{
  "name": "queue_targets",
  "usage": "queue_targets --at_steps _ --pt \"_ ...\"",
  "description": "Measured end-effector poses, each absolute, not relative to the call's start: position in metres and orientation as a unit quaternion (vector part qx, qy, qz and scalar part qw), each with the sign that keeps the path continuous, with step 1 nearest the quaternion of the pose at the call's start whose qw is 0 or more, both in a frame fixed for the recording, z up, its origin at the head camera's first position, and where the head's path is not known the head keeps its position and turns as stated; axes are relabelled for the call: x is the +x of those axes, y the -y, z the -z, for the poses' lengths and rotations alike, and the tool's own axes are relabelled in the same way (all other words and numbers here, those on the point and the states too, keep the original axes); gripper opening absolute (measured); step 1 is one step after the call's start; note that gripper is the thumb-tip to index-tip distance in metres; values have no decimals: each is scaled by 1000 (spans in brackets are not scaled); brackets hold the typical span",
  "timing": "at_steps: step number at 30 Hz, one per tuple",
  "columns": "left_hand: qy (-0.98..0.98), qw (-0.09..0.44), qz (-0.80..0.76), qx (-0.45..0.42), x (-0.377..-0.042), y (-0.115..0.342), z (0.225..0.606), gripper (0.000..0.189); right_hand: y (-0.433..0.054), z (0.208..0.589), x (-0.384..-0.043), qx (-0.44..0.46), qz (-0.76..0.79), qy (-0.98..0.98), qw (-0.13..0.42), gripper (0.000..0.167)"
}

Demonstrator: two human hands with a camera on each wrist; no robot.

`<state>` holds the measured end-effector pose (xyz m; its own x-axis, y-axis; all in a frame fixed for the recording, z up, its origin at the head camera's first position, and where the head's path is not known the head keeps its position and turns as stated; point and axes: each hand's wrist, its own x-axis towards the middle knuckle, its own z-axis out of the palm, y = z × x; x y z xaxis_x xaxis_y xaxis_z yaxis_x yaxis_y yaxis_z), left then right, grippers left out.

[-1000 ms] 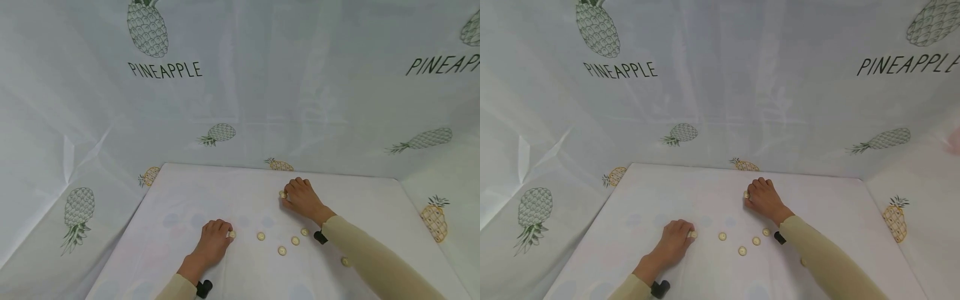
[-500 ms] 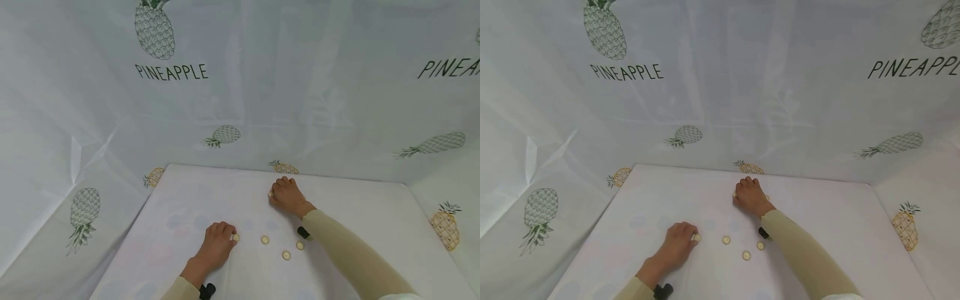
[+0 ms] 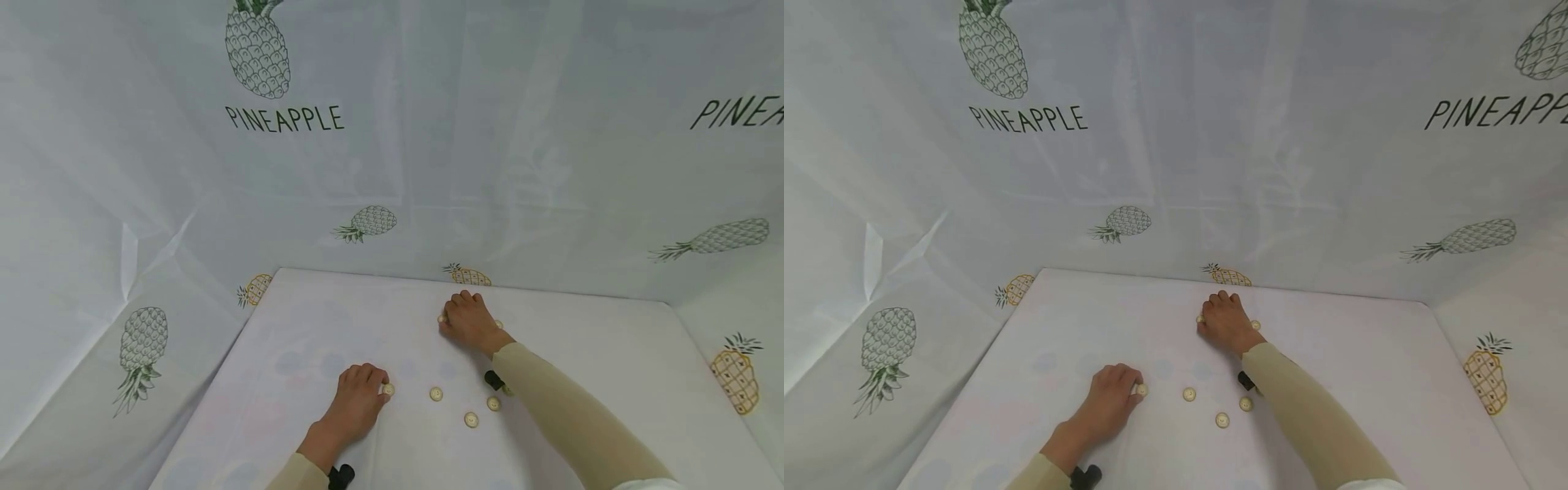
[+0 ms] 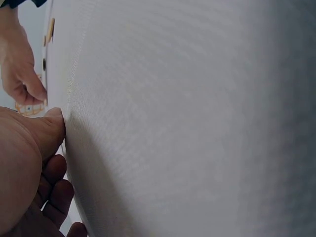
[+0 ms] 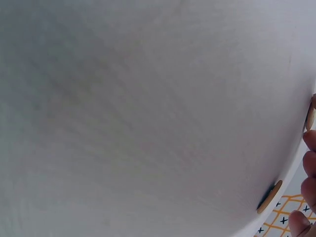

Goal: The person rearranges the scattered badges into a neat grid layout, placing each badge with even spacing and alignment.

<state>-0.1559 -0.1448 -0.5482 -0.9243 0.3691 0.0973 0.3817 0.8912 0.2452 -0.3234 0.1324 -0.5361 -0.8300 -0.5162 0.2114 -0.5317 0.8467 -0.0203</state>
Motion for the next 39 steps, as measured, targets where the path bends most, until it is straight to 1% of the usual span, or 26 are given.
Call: queue_targets --at_steps 14,23,28,34,39 --pt "972 14 133 -191 -154 142 550 22 -136 538 -322 271 -41 957 96 21" --pt "972 16 134 -191 -153 141 547 21 -137 534 -319 268 -32 959 91 25" --pt "973 18 130 -191 -152 141 547 21 -144 529 -315 270 -24 957 102 27" --pt "973 12 135 -187 -152 143 545 22 -160 523 -309 271 -24 953 131 23" --pt "973 10 140 -185 -154 144 544 22 -179 518 -298 268 -30 951 147 20"
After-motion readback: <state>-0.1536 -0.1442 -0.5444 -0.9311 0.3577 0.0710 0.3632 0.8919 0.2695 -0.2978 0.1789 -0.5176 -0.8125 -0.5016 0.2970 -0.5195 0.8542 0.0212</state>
